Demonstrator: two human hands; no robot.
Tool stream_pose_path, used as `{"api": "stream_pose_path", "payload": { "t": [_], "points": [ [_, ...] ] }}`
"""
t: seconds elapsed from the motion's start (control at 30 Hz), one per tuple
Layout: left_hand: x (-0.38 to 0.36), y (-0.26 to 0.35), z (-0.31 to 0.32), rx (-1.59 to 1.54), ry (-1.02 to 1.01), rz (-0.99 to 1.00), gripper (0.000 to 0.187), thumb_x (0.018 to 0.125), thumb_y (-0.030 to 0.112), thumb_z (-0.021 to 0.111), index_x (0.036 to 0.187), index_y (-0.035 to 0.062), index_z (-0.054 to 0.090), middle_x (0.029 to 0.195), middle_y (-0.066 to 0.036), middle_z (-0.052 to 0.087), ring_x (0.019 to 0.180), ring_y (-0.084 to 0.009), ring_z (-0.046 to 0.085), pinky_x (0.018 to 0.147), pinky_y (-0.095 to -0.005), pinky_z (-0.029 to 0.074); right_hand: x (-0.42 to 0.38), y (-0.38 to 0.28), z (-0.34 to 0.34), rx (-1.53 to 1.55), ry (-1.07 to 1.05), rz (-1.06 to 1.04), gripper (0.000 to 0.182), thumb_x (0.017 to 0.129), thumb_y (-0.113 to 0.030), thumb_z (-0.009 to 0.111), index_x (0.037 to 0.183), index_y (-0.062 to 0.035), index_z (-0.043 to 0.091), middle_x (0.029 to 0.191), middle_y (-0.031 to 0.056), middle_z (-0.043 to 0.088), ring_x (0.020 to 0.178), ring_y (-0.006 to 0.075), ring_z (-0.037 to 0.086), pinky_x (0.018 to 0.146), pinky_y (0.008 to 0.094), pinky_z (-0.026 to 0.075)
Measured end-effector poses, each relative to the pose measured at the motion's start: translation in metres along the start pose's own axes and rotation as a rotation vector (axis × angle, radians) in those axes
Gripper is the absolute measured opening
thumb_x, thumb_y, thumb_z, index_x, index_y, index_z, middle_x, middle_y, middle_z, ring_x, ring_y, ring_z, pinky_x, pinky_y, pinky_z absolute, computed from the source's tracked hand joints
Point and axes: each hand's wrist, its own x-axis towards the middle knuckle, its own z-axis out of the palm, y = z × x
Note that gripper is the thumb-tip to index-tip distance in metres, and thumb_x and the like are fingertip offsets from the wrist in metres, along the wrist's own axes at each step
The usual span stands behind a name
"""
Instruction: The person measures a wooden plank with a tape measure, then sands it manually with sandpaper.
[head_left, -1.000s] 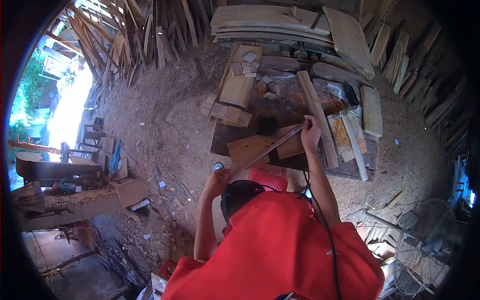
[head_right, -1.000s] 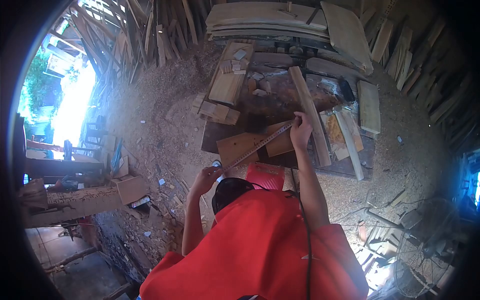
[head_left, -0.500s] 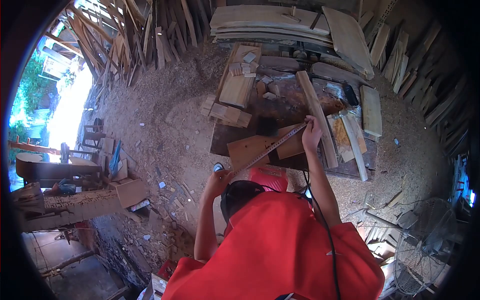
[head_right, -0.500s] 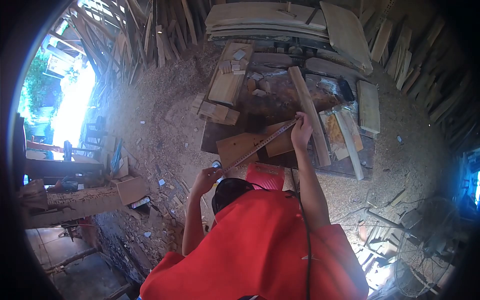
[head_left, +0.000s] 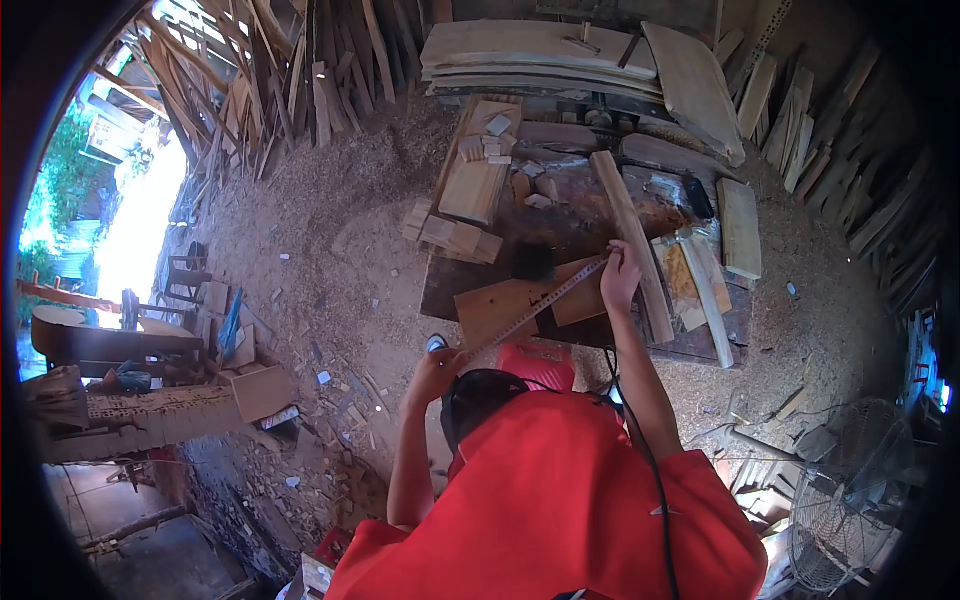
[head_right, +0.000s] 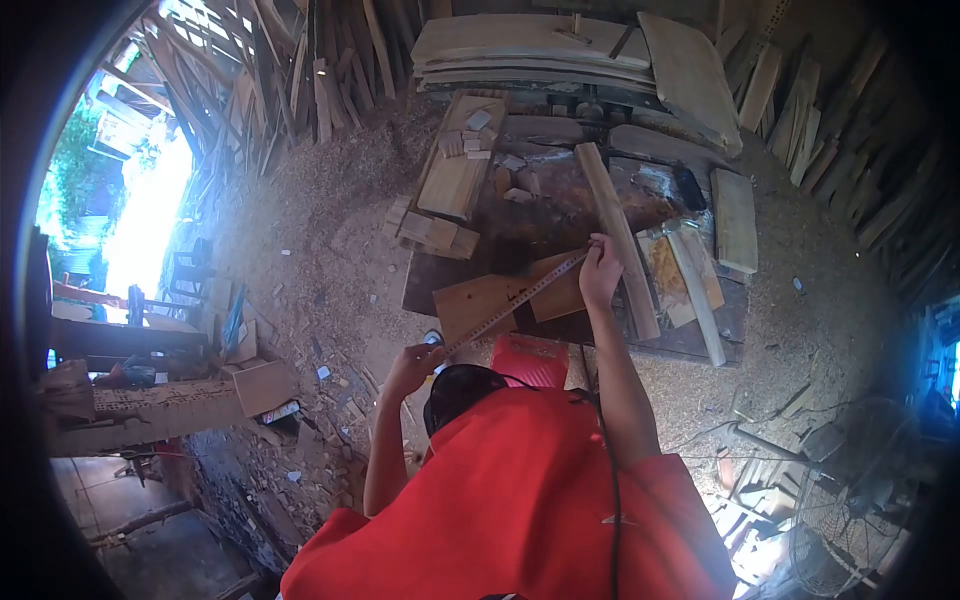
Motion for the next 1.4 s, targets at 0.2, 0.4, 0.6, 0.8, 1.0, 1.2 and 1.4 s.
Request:
{"api": "stream_pose_path", "payload": {
  "t": [0.2,0.4,0.6,0.8,1.0,1.2,1.4],
  "points": [
    [0.002,0.001,-0.003,-0.026,-0.039,-0.035,0.047,0.105,0.046,0.068,0.118,0.0032,0.081,0.095,-0.018,0.08,0.089,-0.0285,0.078,0.083,-0.0449,0.059,0.0,-0.003,-0.001,0.0,-0.032,0.07,0.022,0.106,-0.006,0.054,0.114,0.0018,0.073,0.098,0.0218,0.077,0.095,0.0377,0.077,0.087,0.0454,0.058],
    [0.004,-0.007,0.003,-0.028,-0.016,-0.007,0.049,0.108,0.046,0.066,0.11,0.0,0.082,0.081,-0.008,0.075,0.075,-0.0157,0.069,0.071,-0.0371,0.056,-0.001,0.001,0.001,-0.044,0.002,-0.008,0.023,0.107,-0.009,0.053,0.113,0.0014,0.073,0.097,0.0218,0.077,0.094,0.0402,0.076,0.087,0.0467,0.057],
    [0.003,-0.004,0.0,-0.059,-0.064,-0.042,0.048,0.108,0.045,0.066,0.111,0.0007,0.083,0.08,-0.006,0.073,0.073,-0.0133,0.066,0.069,-0.0347,0.055,-0.001,-0.003,-0.001,-0.006,0.003,0.025,0.028,0.107,-0.009,0.048,0.116,0.0017,0.073,0.1,0.022,0.077,0.098,0.0409,0.076,0.09,0.0474,0.057],
    [0.003,-0.009,0.004,-0.054,-0.046,-0.028,0.048,0.105,0.046,0.067,0.113,0.0016,0.081,0.082,-0.013,0.076,0.079,-0.0215,0.075,0.075,-0.0416,0.058,-0.003,0.001,-0.001,0.017,0.098,0.026,0.034,0.108,-0.01,0.044,0.129,0.0016,0.068,0.101,0.0216,0.077,0.097,0.0399,0.076,0.087,0.0466,0.057],
    [0.005,-0.009,0.003,-0.045,-0.067,-0.04,0.047,0.108,0.044,0.066,0.114,0.0002,0.083,0.079,-0.005,0.073,0.075,-0.0125,0.067,0.07,-0.0343,0.056,-0.007,0.01,0.003,0.064,0.177,0.073,0.034,0.107,-0.009,0.044,0.129,0.0011,0.067,0.091,0.0188,0.074,0.088,0.0377,0.075,0.082,0.047,0.057],
    [0.011,-0.022,0.007,-0.046,-0.028,0.048,0.049,0.108,0.045,0.067,0.112,-0.0021,0.082,0.083,-0.007,0.076,0.078,-0.0147,0.07,0.073,-0.0359,0.058,-0.007,0.005,0.001,0.044,0.188,0.049,0.034,0.106,-0.008,0.044,0.129,0.0009,0.067,0.088,0.0175,0.074,0.085,0.0366,0.074,0.081,0.0469,0.057],
    [0.016,-0.02,0.001,0.042,-0.089,-0.002,0.054,0.105,0.049,0.065,0.112,-0.0011,0.082,0.082,-0.007,0.074,0.074,-0.0141,0.068,0.067,-0.0367,0.058,-0.008,-0.007,-0.001,0.036,0.193,-0.063,0.033,0.105,-0.008,0.044,0.126,0.0014,0.068,0.09,0.0174,0.076,0.09,0.0385,0.075,0.086,0.0474,0.057]
  ]
}}
